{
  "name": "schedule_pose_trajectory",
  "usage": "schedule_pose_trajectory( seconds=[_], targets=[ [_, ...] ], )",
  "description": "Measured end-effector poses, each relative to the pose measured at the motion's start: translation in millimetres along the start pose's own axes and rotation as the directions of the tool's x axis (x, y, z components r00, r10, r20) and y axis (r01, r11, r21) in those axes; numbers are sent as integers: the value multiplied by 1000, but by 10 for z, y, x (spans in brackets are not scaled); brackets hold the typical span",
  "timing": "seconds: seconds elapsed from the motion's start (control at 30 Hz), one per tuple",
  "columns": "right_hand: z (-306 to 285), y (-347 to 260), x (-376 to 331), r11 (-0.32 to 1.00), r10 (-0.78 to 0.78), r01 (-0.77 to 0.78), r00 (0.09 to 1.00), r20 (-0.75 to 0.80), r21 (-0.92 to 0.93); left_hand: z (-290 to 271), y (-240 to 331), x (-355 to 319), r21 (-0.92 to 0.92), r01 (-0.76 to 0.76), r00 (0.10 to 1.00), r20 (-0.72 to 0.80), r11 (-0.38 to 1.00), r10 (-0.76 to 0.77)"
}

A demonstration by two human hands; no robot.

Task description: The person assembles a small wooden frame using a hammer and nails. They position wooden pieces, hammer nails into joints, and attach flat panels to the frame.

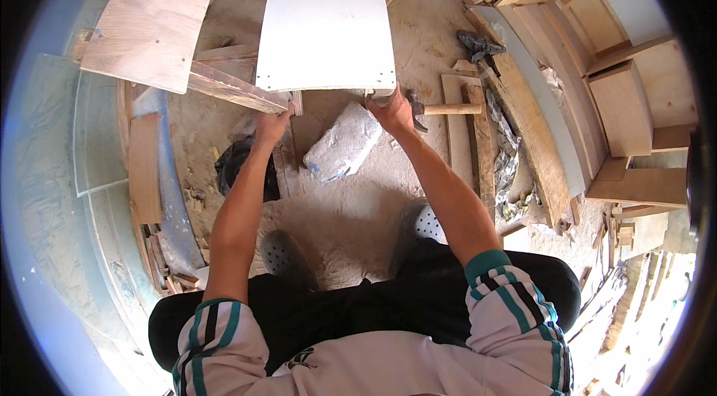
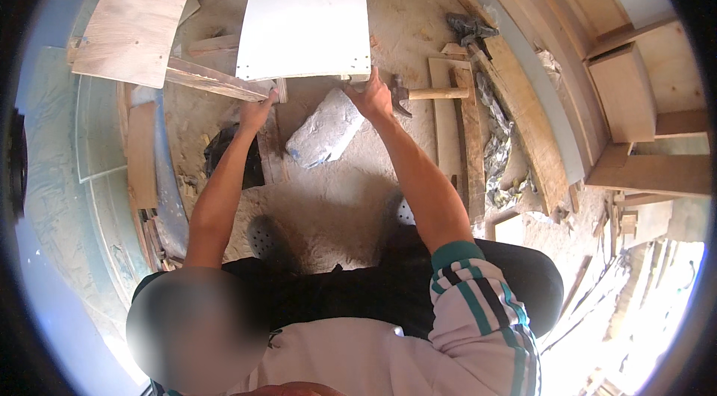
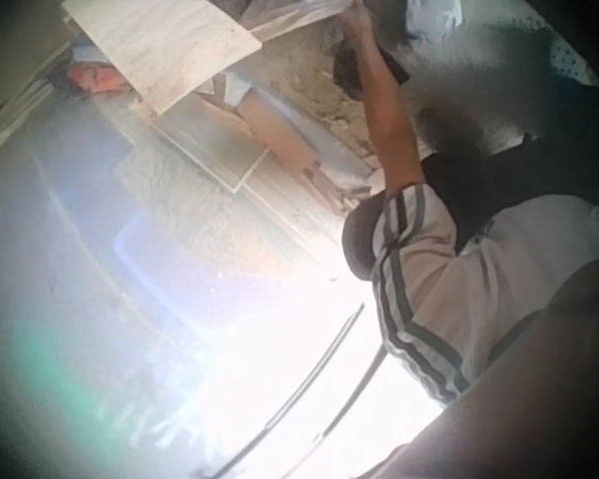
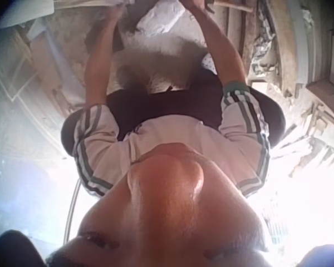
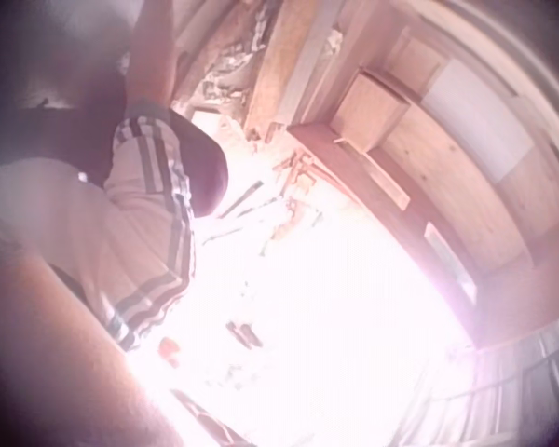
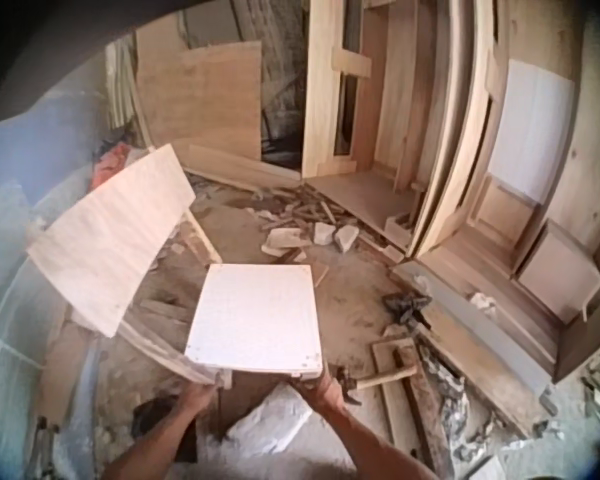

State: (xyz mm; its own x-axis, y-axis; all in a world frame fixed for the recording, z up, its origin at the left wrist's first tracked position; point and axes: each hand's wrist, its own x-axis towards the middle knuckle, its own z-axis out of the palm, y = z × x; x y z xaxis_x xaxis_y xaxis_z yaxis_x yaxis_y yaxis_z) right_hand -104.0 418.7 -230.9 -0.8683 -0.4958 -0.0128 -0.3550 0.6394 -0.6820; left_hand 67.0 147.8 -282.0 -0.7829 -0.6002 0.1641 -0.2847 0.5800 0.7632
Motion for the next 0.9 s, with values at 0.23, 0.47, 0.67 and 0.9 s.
schedule_pose_trajectory(
  seconds=[0.23,0.47,0.67,0.9],
  targets=[
    [16,42,43,999,0,0,1000,13,-48,-116,12,-32,-9,139,981,140,990,-136],
    [-22,32,-25,1000,3,-4,1000,16,27,-117,147,-282,-447,-36,997,-77,894,1],
    [-82,-40,-60,991,36,-40,999,38,124,-260,319,-16,-434,-346,862,-497,832,98],
    [-202,-187,-66,977,31,-36,999,26,208,-267,254,100,-618,9,896,-345,786,-281]
  ],
)
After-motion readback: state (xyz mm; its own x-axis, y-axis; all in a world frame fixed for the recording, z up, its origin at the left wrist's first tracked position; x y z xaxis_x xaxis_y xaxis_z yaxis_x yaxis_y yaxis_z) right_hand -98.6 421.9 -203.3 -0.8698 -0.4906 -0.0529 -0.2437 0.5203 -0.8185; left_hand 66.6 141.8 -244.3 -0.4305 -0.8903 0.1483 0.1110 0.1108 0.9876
